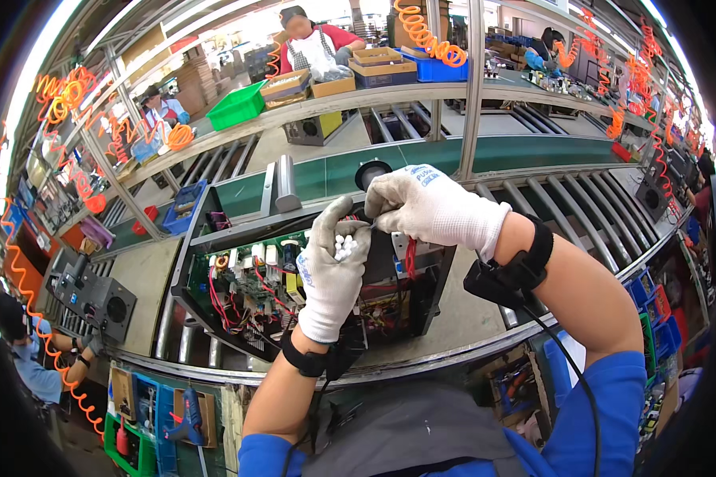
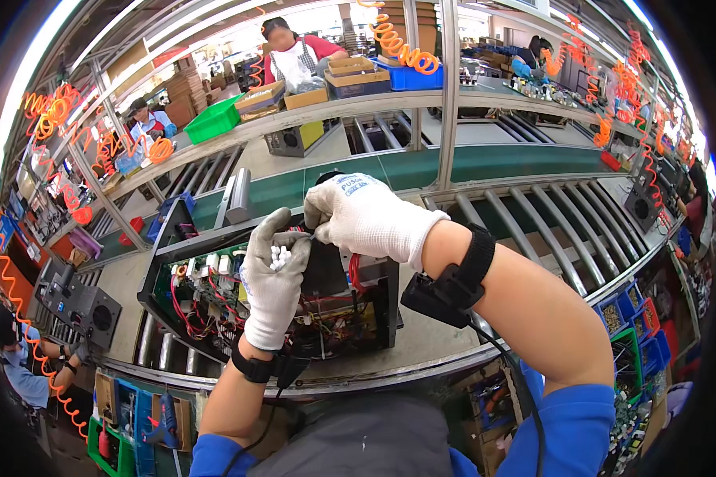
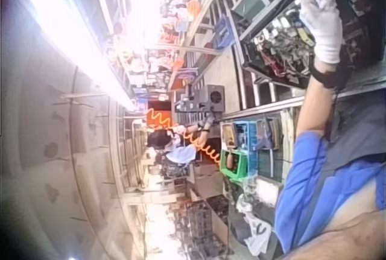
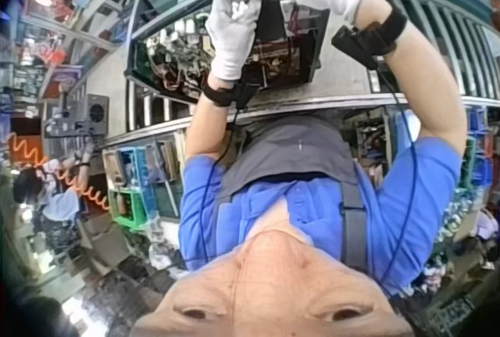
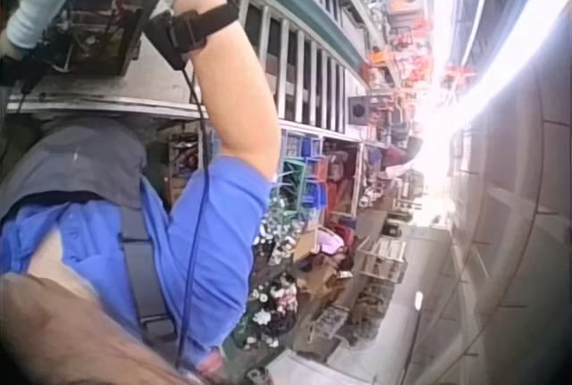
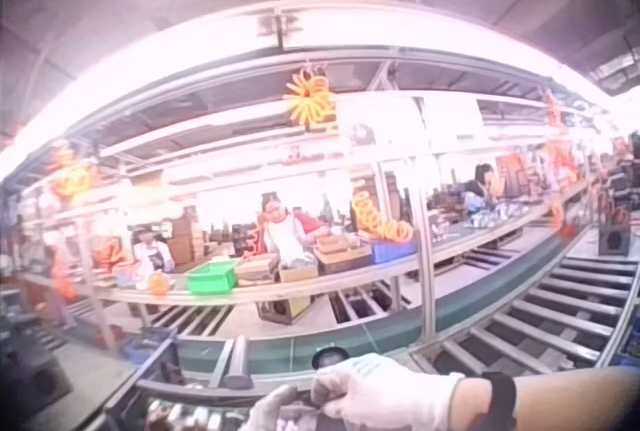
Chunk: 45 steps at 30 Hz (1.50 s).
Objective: Assembling and wiring an electronic device, possibly a power inverter, on an assembly line.
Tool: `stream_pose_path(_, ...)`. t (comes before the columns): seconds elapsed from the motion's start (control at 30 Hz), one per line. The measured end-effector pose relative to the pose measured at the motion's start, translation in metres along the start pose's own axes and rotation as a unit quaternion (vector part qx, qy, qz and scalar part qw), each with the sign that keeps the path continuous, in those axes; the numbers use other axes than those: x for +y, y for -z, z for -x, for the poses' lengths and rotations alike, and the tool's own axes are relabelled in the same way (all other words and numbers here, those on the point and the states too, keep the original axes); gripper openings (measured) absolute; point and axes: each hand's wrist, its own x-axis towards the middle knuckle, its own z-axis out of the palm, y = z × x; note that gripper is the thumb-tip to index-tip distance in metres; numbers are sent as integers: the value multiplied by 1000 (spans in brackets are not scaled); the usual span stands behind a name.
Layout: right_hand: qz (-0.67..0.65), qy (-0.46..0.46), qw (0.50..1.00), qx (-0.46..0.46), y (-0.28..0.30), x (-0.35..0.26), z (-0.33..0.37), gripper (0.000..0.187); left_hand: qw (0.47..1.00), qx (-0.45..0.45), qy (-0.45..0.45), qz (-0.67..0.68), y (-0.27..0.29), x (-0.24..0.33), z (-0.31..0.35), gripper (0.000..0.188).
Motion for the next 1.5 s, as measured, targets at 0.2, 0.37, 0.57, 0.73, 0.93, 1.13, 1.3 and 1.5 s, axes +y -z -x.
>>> stream_pose_path(0.2,114,-8,992,49,-6,-4,2,14,1000,-14,16,0,2,4,-2,40)
stream_pose_path(0.37,173,125,973,92,-16,7,6,10,995,-54,2,-89,8,6,-5,28)
stream_pose_path(0.57,224,212,939,154,-34,6,24,3,970,16,-128,-206,7,5,-9,23)
stream_pose_path(0.73,216,256,937,104,-41,-4,34,6,929,57,-155,-331,4,8,-10,21)
stream_pose_path(0.93,-317,98,937,112,-48,-7,21,10,923,54,-121,-362,7,10,-3,29)
stream_pose_path(1.13,-487,-49,866,96,-74,-13,51,14,947,26,-50,-315,7,37,-10,23)
stream_pose_path(1.3,-261,112,937,204,-71,-11,96,24,957,-149,19,-250,25,81,39,30)
stream_pose_path(1.5,-60,214,974,49,-105,27,98,25,897,-372,123,-206,36,48,100,33)
